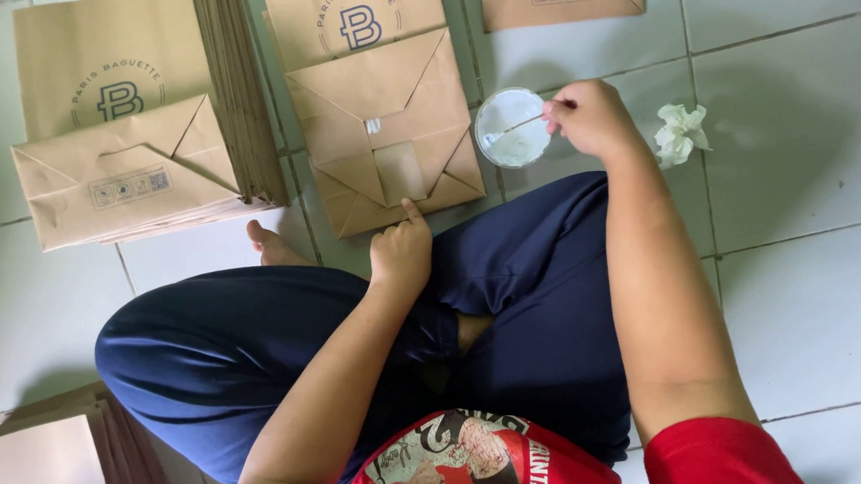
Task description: The person sits on the floor and assembles flat paper bags by folding them into shape. They use a small brush to apply white glue from a container onto the bag's flaps and seams, then press the glued areas together to secure the structure.
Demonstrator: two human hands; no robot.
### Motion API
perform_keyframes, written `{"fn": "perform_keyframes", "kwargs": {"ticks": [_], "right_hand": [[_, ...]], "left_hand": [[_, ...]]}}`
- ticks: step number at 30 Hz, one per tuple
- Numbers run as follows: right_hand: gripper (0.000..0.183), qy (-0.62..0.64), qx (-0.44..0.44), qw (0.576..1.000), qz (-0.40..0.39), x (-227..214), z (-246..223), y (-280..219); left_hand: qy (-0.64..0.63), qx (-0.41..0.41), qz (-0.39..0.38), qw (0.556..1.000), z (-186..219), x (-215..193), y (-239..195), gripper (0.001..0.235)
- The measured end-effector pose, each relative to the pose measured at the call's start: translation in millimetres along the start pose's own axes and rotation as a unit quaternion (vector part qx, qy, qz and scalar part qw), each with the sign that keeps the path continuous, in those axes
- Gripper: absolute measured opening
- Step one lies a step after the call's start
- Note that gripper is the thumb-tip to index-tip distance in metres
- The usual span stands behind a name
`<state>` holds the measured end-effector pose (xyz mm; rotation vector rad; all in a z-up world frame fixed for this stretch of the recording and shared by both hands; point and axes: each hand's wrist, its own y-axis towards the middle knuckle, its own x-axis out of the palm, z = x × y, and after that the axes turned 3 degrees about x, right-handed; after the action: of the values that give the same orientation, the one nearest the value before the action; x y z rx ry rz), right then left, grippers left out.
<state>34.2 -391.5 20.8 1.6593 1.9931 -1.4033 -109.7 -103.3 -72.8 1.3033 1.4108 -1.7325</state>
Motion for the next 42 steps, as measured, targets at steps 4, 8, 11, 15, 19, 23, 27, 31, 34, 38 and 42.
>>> {"fn": "perform_keyframes", "kwargs": {"ticks": [4, 8, 11, 15, 19, 23, 27, 31, 34, 38, 42], "right_hand": [[0.025, 0.057, -0.028, 0.998, 0.000, 3.1, 6.2, 0.3], [0.023, 0.116, -0.078, 0.990, -0.008, 21.8, -9.6, -8.6], [0.018, 0.104, -0.157, 0.982, 0.008, 40.2, -27.6, -13.8], [0.014, 0.063, -0.264, 0.961, 0.054, 75.1, -52.1, -19.1], [0.010, -0.025, -0.386, 0.917, 0.092, 103.4, -94.5, -31.9], [0.011, -0.088, -0.497, 0.849, 0.156, 134.2, -132.4, -32.4], [0.013, -0.131, -0.531, 0.815, 0.192, 155.9, -164.9, -42.0], [0.016, -0.182, -0.531, 0.794, 0.234, 176.0, -159.4, -25.5], [0.016, -0.208, -0.527, 0.786, 0.245, 180.8, -162.7, -22.3], [0.016, -0.234, -0.528, 0.777, 0.250, 184.1, -164.8, -18.4], [0.016, -0.259, -0.528, 0.770, 0.248, 184.7, -163.4, -13.8]], "left_hand": [[0.006, -0.017, 0.021, 1.000, 4.2, 17.9, 6.6, 0.080], [-0.009, -0.056, 0.099, 0.993, 10.5, 38.1, 12.3, 0.064], [-0.035, -0.081, 0.143, 0.986, 14.7, 40.0, 15.6, 0.058], [-0.102, -0.089, 0.128, 0.982, 22.3, 39.9, 17.0, 0.056], [-0.158, -0.083, 0.020, 0.984, 25.6, 36.6, 24.7, 0.057], [-0.193, -0.091, -0.039, 0.976, 27.1, 22.6, 28.2, 0.059], [-0.248, -0.106, -0.085, 0.959, 31.0, 21.2, 34.7, 0.062], [-0.213, -0.052, -0.085, 0.972, 20.8, -6.3, 20.4, 0.058], [-0.205, -0.048, -0.106, 0.972, 15.2, -23.3, 8.4, 0.058], [-0.181, -0.015, -0.123, 0.976, 8.3, -34.7, 3.9, 0.055], [-0.167, -0.004, -0.137, 0.976, 4.6, -41.0, -0.8, 0.051]]}}
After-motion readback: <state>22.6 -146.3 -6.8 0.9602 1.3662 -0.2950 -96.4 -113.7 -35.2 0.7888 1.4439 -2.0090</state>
